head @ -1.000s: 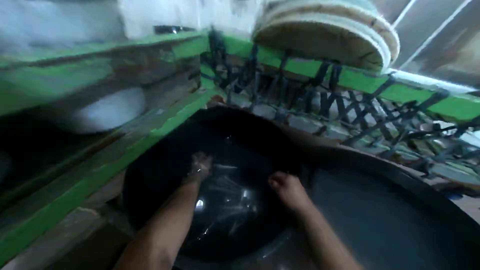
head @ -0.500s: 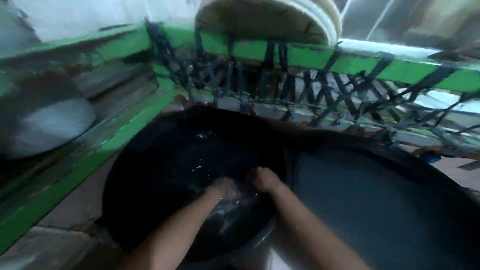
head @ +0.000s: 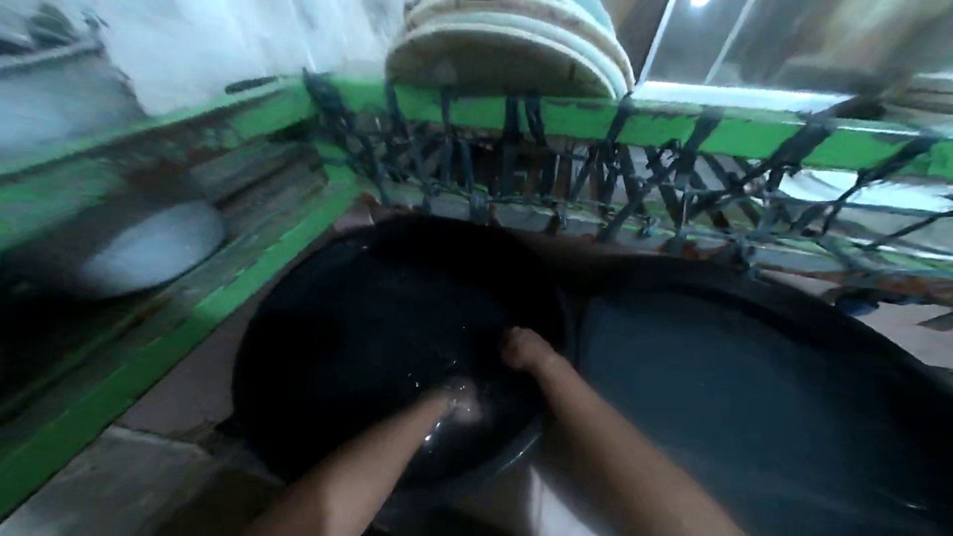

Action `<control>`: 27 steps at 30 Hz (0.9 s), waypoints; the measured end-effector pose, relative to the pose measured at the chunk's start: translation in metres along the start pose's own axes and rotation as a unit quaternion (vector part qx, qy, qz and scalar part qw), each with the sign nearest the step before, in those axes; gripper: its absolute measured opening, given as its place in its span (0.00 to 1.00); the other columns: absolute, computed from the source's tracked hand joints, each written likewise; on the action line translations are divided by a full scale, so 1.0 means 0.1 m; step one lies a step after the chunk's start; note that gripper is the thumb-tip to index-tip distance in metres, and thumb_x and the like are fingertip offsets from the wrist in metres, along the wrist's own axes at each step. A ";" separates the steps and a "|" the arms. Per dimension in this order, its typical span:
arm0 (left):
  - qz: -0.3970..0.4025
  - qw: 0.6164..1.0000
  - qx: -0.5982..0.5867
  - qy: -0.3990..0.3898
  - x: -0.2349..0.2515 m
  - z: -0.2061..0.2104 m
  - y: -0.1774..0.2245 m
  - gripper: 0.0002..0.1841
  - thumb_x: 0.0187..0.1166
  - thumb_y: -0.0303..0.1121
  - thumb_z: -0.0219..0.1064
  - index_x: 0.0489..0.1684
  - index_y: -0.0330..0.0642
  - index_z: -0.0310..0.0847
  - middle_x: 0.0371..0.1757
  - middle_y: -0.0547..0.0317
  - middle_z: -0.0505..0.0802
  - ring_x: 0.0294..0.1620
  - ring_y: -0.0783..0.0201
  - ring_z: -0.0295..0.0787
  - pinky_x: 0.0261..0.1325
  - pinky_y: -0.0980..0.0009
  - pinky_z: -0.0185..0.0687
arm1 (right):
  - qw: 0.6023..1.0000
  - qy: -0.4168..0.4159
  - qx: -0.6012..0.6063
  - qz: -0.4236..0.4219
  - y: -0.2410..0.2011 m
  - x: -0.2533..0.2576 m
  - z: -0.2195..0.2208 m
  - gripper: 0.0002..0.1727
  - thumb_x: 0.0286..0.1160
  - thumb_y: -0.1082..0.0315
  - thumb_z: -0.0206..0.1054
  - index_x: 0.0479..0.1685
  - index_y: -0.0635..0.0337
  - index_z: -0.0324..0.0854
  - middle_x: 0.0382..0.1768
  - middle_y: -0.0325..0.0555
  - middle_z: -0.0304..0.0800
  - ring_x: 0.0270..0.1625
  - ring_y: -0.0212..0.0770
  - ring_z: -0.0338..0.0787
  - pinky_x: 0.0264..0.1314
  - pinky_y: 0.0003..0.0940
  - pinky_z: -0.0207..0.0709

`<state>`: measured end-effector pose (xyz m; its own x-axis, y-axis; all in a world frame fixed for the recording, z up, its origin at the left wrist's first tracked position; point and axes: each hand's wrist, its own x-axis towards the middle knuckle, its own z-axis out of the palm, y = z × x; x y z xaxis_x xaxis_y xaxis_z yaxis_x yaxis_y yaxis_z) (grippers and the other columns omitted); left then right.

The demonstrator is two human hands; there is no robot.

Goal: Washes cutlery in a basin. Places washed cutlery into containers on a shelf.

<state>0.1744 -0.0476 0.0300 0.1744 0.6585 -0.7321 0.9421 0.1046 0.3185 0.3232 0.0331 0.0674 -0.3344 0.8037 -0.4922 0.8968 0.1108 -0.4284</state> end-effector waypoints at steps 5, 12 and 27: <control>-0.027 0.997 -0.029 -0.062 -0.08 -0.09 -0.03 0.25 0.89 0.39 0.62 0.75 0.26 0.74 0.75 0.33 0.81 0.76 0.44 0.77 0.80 0.47 0.66 | 0.999 0.033 -0.006 -0.017 0.01 0.00 0.01 0.24 0.86 0.55 0.62 0.73 0.60 0.81 0.75 0.64 0.79 0.80 0.64 0.77 0.77 0.68 0.71; -0.014 0.985 -0.162 -0.058 -0.09 0.01 -0.03 0.22 0.86 0.37 0.64 0.74 0.34 0.74 0.66 0.41 0.85 0.62 0.53 0.82 0.67 0.51 0.76 | 0.994 0.076 0.069 -0.027 0.03 0.00 -0.01 0.22 0.86 0.59 0.61 0.71 0.60 0.82 0.72 0.63 0.82 0.76 0.63 0.81 0.76 0.67 0.74; 0.018 0.969 -0.241 0.051 0.02 -0.09 0.34 0.20 0.91 0.33 0.58 0.76 0.30 0.74 0.69 0.39 0.85 0.66 0.53 0.83 0.72 0.58 0.75 | 0.981 0.077 0.178 -0.029 0.11 0.13 0.02 0.19 0.86 0.61 0.61 0.66 0.60 0.84 0.62 0.62 0.89 0.67 0.61 0.87 0.69 0.67 0.77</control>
<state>0.2039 -0.0359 0.0445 0.1516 0.7364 -0.6594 0.6880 0.4004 0.6053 0.3285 0.0440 0.0549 -0.3091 0.8838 -0.3511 0.7104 -0.0309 -0.7031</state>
